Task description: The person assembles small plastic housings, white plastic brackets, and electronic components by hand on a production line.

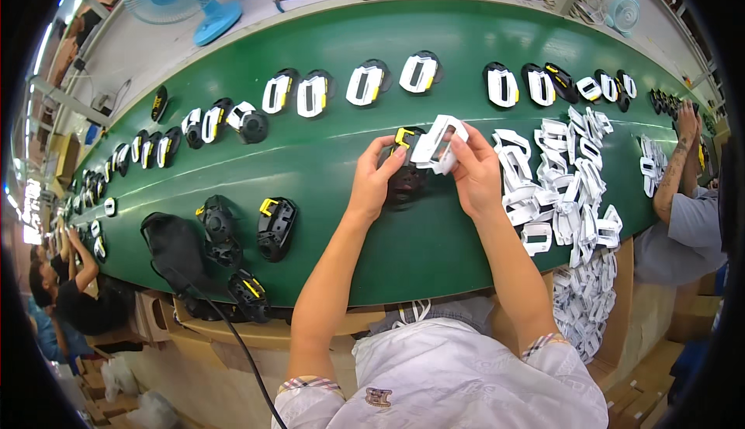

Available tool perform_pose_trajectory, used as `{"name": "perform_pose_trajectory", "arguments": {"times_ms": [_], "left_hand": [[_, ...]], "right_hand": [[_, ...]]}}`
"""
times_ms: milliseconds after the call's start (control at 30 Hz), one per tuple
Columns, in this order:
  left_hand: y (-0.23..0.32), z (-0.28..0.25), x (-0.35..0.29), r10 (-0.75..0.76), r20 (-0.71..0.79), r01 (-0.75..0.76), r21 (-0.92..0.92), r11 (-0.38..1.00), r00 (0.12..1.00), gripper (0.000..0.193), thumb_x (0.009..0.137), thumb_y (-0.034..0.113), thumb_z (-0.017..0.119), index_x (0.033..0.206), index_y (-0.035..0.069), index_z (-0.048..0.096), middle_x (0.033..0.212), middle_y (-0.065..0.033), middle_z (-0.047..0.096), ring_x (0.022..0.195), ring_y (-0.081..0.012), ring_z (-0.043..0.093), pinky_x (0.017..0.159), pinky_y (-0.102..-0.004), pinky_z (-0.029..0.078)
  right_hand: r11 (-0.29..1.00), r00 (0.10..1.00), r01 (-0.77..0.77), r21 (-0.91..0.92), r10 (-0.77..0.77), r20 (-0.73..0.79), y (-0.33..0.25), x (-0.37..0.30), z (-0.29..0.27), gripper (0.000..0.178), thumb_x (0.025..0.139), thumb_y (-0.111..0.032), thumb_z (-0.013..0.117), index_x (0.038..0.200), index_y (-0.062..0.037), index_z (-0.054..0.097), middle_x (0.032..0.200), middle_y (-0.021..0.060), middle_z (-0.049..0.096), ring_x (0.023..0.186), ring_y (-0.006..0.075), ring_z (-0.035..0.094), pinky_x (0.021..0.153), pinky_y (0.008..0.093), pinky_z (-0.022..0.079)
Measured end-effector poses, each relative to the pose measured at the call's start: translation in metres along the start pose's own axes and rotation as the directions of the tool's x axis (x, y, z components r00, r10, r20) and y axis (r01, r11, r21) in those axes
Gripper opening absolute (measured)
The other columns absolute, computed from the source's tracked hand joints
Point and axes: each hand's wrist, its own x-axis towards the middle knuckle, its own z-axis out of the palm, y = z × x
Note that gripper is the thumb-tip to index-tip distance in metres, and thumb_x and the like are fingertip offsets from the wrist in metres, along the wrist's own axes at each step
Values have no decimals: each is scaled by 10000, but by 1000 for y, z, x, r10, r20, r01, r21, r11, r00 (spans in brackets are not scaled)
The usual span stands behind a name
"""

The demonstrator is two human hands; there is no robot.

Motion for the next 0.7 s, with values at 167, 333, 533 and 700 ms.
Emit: {"name": "perform_pose_trajectory", "arguments": {"times_ms": [167, 333, 533, 700], "left_hand": [[-9, 5, -4, 55, -30, -54, 39, 998, 998, 281, 937, 240, 515, 1064, -10, 543, 947, -73, 619, 807, -93, 591, 706, -217, 485], [2, 8, -4, -6, -4, 6, 27, 1000, 1000, 269, 928, 251, 546, 1013, -5, 554, 895, -54, 609, 782, -86, 575, 676, -227, 476], [-10, 1, -6, 130, -38, -117, 233, 965, 991, 238, 859, 233, 666, 880, 28, 548, 845, -33, 608, 717, -82, 529, 615, -260, 456], [-5, 14, -13, 259, 8, -222, 541, 811, 966, 280, 887, 282, 602, 882, 6, 557, 729, -85, 598, 660, -116, 541, 595, -292, 437]], "right_hand": [[987, 998, -62, -149, 61, -14, 9, -6, 6, 344, 855, -85, 656, 1169, 39, 589, 1010, 70, 614, 823, 102, 602, 612, 236, 510], [811, 993, 119, -573, -101, 64, 8, -6, 4, 365, 822, -97, 700, 1165, -4, 618, 917, 10, 519, 797, 58, 530, 676, 190, 455], [943, 982, -106, -315, 150, 118, 20, -1, 12, 361, 854, -115, 646, 1179, 24, 572, 1041, 75, 607, 931, 130, 578, 835, 270, 454], [830, 981, -79, -552, 163, 105, 0, -13, 3, 261, 867, -126, 628, 1063, 44, 599, 932, 44, 640, 835, 96, 585, 748, 236, 450]]}}
